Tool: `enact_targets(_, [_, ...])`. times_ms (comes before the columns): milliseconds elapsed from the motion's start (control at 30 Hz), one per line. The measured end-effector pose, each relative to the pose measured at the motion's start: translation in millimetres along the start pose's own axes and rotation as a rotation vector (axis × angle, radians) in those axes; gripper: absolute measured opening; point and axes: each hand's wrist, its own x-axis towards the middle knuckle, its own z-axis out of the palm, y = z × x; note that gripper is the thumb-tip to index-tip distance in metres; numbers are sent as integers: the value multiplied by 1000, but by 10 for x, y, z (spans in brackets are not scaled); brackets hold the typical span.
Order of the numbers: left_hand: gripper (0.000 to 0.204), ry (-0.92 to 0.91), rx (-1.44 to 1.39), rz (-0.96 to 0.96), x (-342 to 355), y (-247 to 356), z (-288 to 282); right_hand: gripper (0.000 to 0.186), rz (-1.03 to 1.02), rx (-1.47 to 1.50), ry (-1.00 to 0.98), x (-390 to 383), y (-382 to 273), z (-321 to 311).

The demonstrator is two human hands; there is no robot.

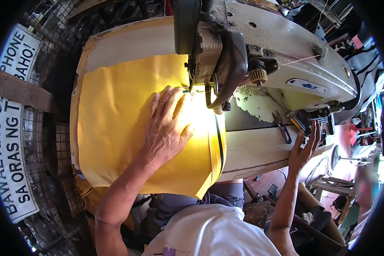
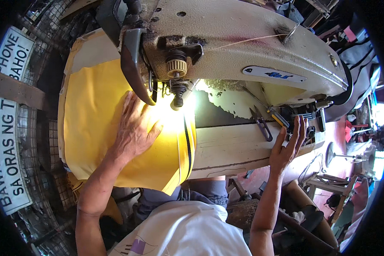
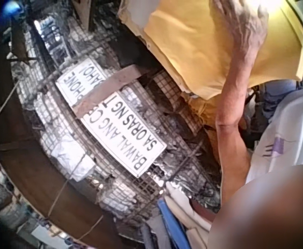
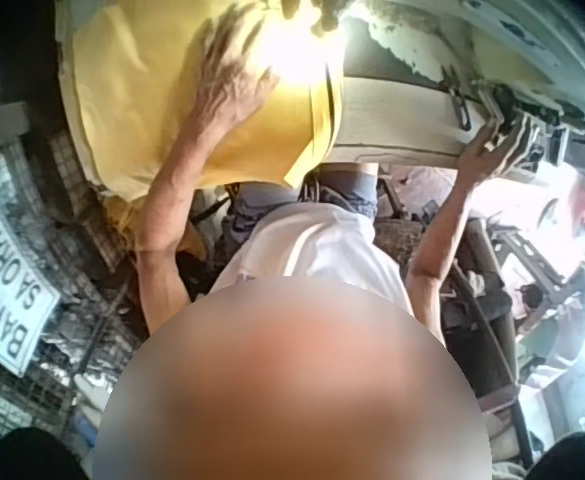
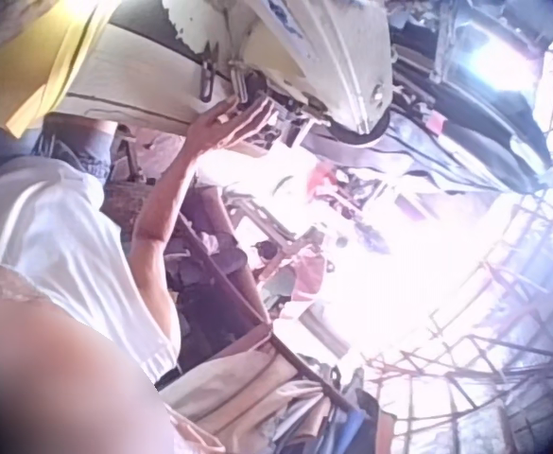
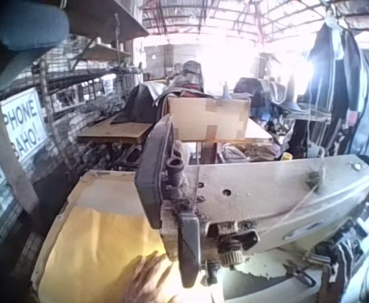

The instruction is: Sewing components of a yellow fabric bag together using an industrial sewing machine.

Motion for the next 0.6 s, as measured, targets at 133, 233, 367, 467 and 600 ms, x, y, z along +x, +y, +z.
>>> enact_targets(133, [58,37,-18,37,11,-28,-8,48,47,7,-18,-27,28,9])
enact_targets(233, [58,38,23,58,38,-33,-13,50,71,-7,-5,-24,30,-5])
enact_targets(367, [56,57,19,20,33,43,3,47,-20,15,-6,-10,1,-28])
enact_targets(467, [56,61,-3,-10,22,88,16,44,-58,-14,-16,-5,-9,-35])
enact_targets(600, [58,79,12,-18,31,89,19,44,-42,-10,-11,-16,5,-30])
